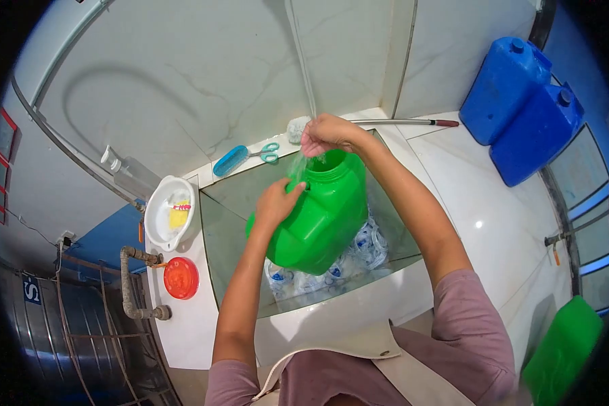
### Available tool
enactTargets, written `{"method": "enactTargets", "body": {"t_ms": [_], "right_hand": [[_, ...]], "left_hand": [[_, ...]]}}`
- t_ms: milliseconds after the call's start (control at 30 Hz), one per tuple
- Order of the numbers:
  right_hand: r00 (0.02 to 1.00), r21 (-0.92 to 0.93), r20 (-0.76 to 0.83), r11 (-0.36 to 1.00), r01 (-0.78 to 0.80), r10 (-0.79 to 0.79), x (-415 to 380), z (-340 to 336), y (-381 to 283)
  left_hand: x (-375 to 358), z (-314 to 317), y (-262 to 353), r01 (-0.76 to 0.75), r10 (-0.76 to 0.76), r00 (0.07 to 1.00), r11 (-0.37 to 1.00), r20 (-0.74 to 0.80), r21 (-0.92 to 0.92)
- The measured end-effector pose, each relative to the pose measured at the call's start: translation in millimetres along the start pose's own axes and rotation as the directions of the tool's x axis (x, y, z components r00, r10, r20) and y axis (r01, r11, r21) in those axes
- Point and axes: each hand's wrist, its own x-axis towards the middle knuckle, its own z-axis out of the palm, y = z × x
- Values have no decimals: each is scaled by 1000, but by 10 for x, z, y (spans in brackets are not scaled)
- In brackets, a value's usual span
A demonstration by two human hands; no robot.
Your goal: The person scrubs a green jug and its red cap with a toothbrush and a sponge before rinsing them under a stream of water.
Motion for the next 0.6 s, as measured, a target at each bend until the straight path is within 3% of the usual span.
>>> {"method": "enactTargets", "body": {"t_ms": [67, 100, 167, 300, 367, 400, 467, 533, 600], "right_hand": [[1000, 20, 20, 1000, -10, 9, -28, 22, -79], [999, 60, 43, 998, 11, -14, -23, 36, -103], [997, 100, 67, 995, 27, -34, -26, 63, -162], [994, 133, 74, 988, 76, -86, 29, 39, -215], [991, 141, 80, 986, 94, -106, 69, 27, -145], [990, 195, 50, 973, 121, -133, 87, 28, -114], [987, 249, 20, 957, 150, -160, 83, 25, -82], [977, -87, -66, 977, 195, -201, 26, 9, -64], [979, -179, -82, 969, 172, -189, 18, -17, 11]], "left_hand": [[236, 14, 62, -154, 131, 982, 971, 136, 182], [366, 65, 38, -157, 134, 982, 971, 131, 179], [523, 130, 47, -405, 430, 901, 878, 52, -255], [586, 187, 196, -328, 375, 918, 901, 129, -284], [570, 182, 245, -380, 393, 903, 919, 175, -105], [552, 178, 266, -381, 394, 902, 919, 174, -104], [489, 163, 283, -237, 154, 937, 939, 313, 248], [385, 138, 265, -203, 127, 949, 947, 289, 249], [286, 142, 224, -168, 100, 959, 953, 264, 251]]}}
